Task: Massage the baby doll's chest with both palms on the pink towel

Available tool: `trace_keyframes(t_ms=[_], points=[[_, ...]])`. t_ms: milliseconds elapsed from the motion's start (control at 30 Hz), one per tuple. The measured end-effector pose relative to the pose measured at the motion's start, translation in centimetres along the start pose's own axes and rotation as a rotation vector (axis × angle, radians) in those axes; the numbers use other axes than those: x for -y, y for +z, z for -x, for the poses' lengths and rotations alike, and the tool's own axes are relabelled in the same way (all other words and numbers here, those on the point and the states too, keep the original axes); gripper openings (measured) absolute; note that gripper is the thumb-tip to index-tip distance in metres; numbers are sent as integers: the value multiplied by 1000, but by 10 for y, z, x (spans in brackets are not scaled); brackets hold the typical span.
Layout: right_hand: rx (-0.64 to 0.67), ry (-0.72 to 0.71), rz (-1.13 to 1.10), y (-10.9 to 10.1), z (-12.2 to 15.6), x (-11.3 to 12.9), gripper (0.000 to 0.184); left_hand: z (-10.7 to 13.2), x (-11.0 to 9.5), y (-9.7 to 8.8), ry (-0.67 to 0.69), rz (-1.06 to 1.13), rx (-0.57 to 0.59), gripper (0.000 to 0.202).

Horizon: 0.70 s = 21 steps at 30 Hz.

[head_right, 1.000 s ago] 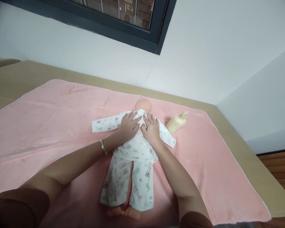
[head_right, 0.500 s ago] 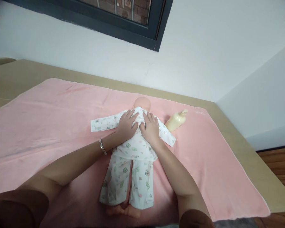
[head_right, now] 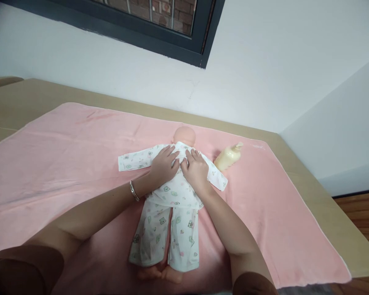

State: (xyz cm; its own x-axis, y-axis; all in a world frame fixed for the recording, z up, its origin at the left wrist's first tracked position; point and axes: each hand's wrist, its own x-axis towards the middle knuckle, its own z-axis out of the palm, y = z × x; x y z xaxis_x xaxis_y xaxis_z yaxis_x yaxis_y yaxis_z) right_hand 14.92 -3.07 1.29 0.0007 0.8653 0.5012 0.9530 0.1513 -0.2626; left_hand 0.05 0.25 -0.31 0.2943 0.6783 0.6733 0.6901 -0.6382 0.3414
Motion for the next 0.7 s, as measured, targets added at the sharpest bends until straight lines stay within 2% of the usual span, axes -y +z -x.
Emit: trace_keyframes(t_ms=[167,700], points=[[-34,14,53,-1,2,2,40,3,-2,0,-41,-10,-22,33],[51,84,47,-8,1,10,45,0,-11,-7,-128,-84,44,41]])
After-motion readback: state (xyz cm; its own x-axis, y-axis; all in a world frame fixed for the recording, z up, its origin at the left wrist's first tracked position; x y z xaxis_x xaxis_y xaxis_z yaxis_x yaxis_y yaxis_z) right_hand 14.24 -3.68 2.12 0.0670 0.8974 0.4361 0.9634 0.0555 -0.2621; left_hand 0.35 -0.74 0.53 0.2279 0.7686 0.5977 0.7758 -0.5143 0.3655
